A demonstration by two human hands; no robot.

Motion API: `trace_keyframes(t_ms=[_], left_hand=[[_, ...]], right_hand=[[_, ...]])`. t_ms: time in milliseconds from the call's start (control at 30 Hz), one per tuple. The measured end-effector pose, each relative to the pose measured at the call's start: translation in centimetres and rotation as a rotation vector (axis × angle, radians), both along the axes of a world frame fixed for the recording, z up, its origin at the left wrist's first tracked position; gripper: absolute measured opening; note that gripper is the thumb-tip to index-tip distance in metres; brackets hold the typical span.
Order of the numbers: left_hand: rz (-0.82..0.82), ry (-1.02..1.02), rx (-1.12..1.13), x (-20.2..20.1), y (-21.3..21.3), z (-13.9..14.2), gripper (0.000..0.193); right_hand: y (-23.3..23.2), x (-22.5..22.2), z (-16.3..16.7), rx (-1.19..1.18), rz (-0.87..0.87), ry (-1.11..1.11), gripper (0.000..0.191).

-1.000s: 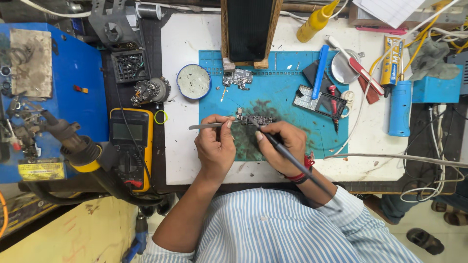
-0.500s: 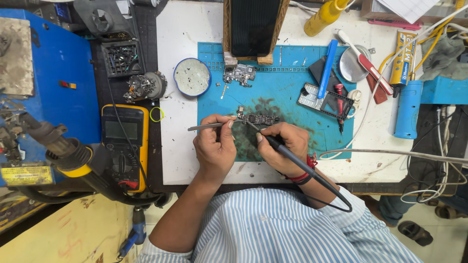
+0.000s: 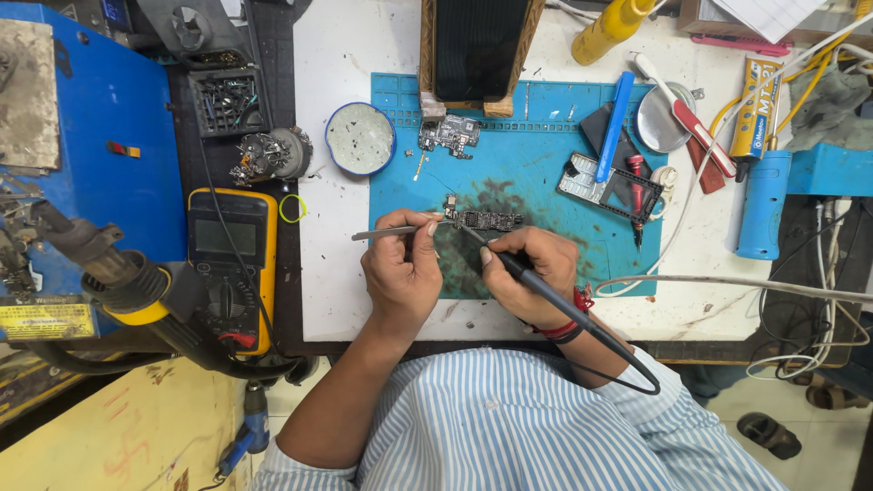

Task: The person uses a soldering iron and tweezers to apply solder to a small circuit board held on a blue mat. The person repeatedly heats and adjusts components on the board throughout the clip.

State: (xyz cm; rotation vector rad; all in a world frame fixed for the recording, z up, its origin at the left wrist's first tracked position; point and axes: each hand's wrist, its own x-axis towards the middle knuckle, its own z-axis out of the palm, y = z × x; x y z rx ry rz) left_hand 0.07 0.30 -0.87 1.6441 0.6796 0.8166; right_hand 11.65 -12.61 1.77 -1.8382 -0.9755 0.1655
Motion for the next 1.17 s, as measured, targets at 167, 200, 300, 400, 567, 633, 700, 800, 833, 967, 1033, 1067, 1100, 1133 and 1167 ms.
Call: trace_keyframes(t_ms=[167, 200, 300, 400, 567, 633, 700, 800, 833, 967, 1033, 1067, 1100, 1133, 1167], left_hand=[[-0.006, -0.001, 0.007, -0.01, 0.03, 0.04, 0.012], [-0.011, -0.004, 0.011, -0.01, 0.05, 0.05, 0.012], [-0.011, -0.003, 0.017, -0.04, 0.08, 0.06, 0.012], [-0.006, 0.005, 0.008, -0.02, 0.17, 0.02, 0.012], [-0.009, -0.003, -0.02, 0.01, 0.06, -0.08, 0.011], [-0.003, 0.009, -0.014, 0.03, 0.14, -0.03, 0.012], [-0.002, -0.003, 0.008, 0.04, 0.15, -0.01, 0.012], [-0.002, -0.002, 0.019, 0.16, 0.33, -0.01, 0.012], [-0.003, 0.006, 0.014, 0.04, 0.21, 0.02, 0.012], [-0.003, -0.006, 0.02, 0.09, 0.25, 0.07, 0.012], [-0.004, 0.009, -0.002, 0.03, 0.21, 0.12, 0.012], [-0.006, 0.007, 0.007, 0.04, 0.24, 0.1, 0.012], [-0.007, 0.007, 0.014, -0.03, 0.23, 0.1, 0.012], [-0.007, 0.005, 0.023, -0.01, 0.23, 0.08, 0.012], [-0.005, 0.018, -0.007, -0.01, 0.23, 0.09, 0.012]], right_hand=[[0.05, 0.0, 0.12, 0.0, 0.006, -0.019, 0.014], [0.06, 0.04, 0.13, 0.003, 0.01, -0.017, 0.014], [0.04, 0.06, 0.16, -0.003, 0.005, -0.006, 0.014], [0.16, 0.09, 0.12, -0.013, -0.009, -0.007, 0.014], [0.12, 0.03, 0.06, -0.014, -0.013, -0.001, 0.013], [0.13, 0.13, 0.1, -0.006, 0.004, -0.003, 0.013], [0.08, 0.0, 0.13, -0.006, 0.005, 0.002, 0.013], [0.23, 0.07, 0.05, -0.01, -0.008, 0.009, 0.013], [0.13, 0.02, 0.05, -0.015, -0.009, 0.014, 0.013], [0.07, 0.15, 0.12, -0.005, 0.017, 0.002, 0.013], [0.11, 0.05, 0.09, -0.011, 0.004, 0.028, 0.013], [0.1, 0.01, 0.06, -0.015, -0.006, 0.04, 0.013], [0.01, -0.03, 0.07, -0.014, 0.005, 0.024, 0.013], [-0.02, 0.07, 0.04, -0.012, 0.017, 0.007, 0.013], [0.0, 0.2, 0.01, -0.008, 0.027, -0.01, 0.012]])
